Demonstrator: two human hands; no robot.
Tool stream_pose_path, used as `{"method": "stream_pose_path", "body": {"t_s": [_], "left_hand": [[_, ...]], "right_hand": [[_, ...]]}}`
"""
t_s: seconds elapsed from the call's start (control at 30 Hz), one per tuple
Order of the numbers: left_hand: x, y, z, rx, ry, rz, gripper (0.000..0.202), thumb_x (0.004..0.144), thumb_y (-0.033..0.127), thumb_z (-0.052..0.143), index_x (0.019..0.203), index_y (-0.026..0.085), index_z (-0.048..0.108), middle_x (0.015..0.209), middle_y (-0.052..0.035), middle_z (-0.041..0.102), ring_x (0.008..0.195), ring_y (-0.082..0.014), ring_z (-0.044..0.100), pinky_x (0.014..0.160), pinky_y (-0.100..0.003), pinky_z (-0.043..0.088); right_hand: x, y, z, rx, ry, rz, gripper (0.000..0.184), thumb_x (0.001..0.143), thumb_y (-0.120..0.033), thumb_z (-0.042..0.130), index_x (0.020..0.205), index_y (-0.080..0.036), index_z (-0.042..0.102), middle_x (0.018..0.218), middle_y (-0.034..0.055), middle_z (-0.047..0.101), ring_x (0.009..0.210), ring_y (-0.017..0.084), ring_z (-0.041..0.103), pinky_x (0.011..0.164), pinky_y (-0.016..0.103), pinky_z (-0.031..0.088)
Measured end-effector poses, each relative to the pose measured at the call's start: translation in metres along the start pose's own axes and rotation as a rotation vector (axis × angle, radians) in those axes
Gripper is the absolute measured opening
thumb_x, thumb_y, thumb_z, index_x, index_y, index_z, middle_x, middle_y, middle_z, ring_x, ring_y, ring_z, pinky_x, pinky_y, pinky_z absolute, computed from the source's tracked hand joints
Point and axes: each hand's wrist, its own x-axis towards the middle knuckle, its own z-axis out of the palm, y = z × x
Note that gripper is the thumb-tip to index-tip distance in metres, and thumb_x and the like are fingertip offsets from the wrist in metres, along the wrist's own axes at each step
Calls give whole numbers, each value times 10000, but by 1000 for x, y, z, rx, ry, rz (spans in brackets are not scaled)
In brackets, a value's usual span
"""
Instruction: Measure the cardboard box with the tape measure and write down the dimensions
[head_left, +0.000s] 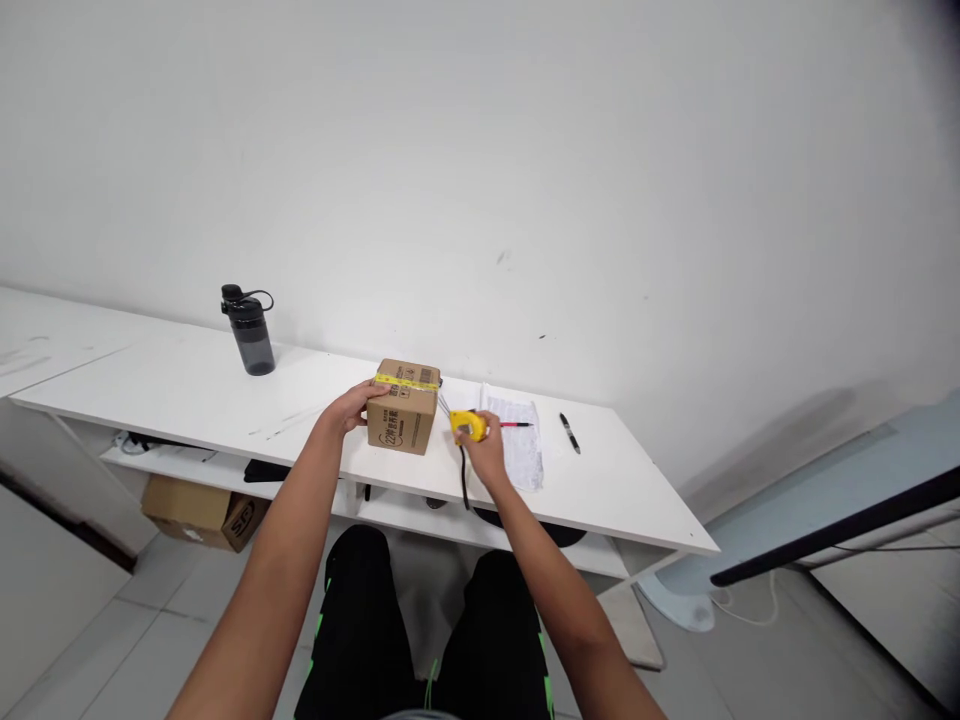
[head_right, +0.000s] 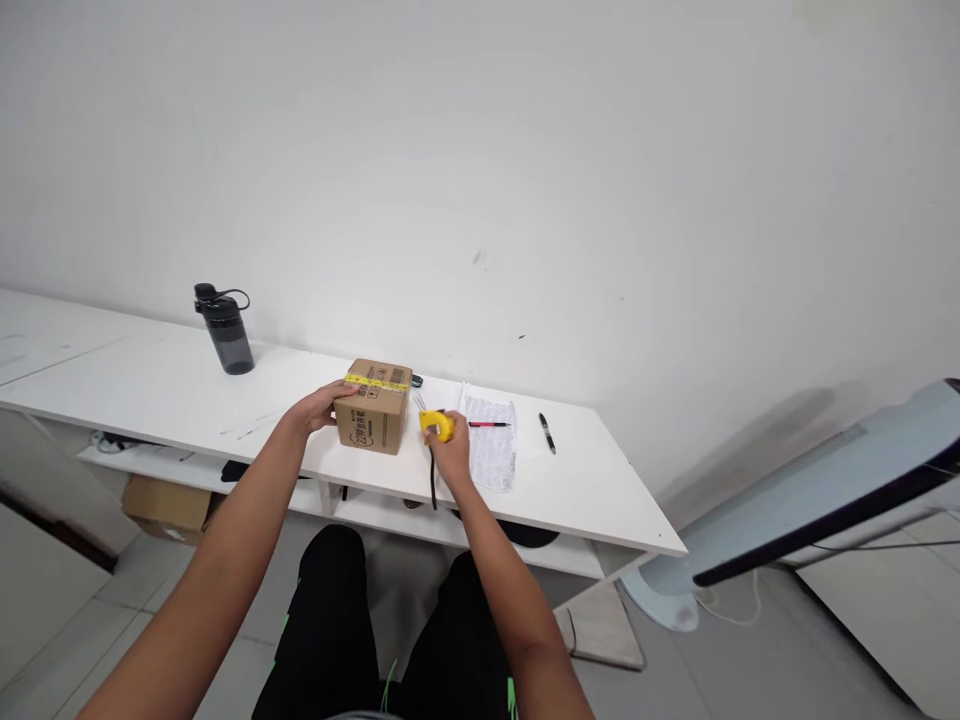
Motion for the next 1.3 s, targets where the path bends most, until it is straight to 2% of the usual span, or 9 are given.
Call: {"method": "stream_pose_path", "body": {"t_s": [0.1, 0.27, 0.4, 0.5, 0.63, 0.87, 1.0, 1.2, 1.3], "left_hand": [[-4, 4, 2, 82, -142, -24, 629, 602, 525, 803, 1163, 291, 639, 1277, -118, 652, 1160, -335, 603, 811, -406, 552], [-11, 6, 22, 177, -289, -96, 601, 592, 520, 807, 1128, 288, 667, 1236, -115, 676, 1150, -349, 609, 793, -423, 554], [-22, -8, 45, 87, -137, -22, 766, 637, 481, 791, 1341, 341, 522, 1229, -103, 680, 1099, -328, 635, 767, -421, 548], [-32, -20, 66, -45, 7, 116, 819, 722, 436, 735, 1457, 320, 393, 1145, -88, 709, 971, -279, 676, 754, -381, 541], [-39, -28, 88, -155, 84, 362, 674, 819, 369, 639, 1450, 269, 421, 1134, -64, 707, 941, -222, 676, 800, -317, 522], [-33, -34, 86, -94, 160, 266, 619, 845, 432, 623, 1420, 268, 459, 1218, -76, 678, 968, -233, 679, 825, -351, 541], [-31, -34, 85, -84, 196, 234, 629, 838, 414, 648, 1421, 255, 476, 1297, -97, 640, 1040, -245, 663, 854, -351, 535], [-28, -29, 82, -114, 138, 196, 595, 831, 360, 653, 1395, 233, 511, 1338, -96, 620, 1094, -233, 648, 885, -332, 527], [-25, -27, 85, -184, 120, 235, 535, 822, 308, 651, 1337, 194, 565, 1337, -92, 624, 1117, -225, 640, 940, -329, 511]], "right_hand": [[32, -34, -23, 210, 48, -59, 545, 808, -392, 583, 1290, -213, 402, 1284, 119, 518, 1058, 218, 578, 865, 376, 533], [82, -102, -17, -22, -368, -466, 468, 883, -306, 516, 1345, -241, 469, 1334, 109, 482, 1217, 227, 481, 1011, 400, 449], [99, -116, 10, -284, -663, -524, 517, 881, -203, 486, 1393, -181, 415, 1296, 144, 469, 1136, 234, 512, 1015, 440, 428], [102, -112, 17, -370, -748, -526, 541, 890, -200, 485, 1417, -156, 372, 1302, 164, 459, 1130, 251, 504, 1007, 455, 426], [101, -109, 9, -363, -780, -547, 567, 897, -210, 481, 1441, -159, 329, 1318, 166, 451, 1133, 264, 499, 998, 470, 429], [94, -116, -6, -380, -820, -590, 493, 892, -196, 483, 1379, -203, 408, 1287, 119, 470, 1051, 228, 556, 967, 416, 450], [85, -107, -39, -395, -805, -554, 511, 887, -215, 511, 1389, -231, 416, 1271, 99, 493, 1074, 227, 563, 965, 401, 456], [50, -72, -129, -425, -667, -309, 505, 894, -314, 540, 1392, -301, 454, 1260, 84, 555, 1067, 251, 594, 934, 399, 482], [35, -60, -146, -390, -624, -276, 529, 896, -331, 530, 1414, -287, 430, 1331, 85, 525, 1182, 259, 545, 1001, 417, 449]]}}
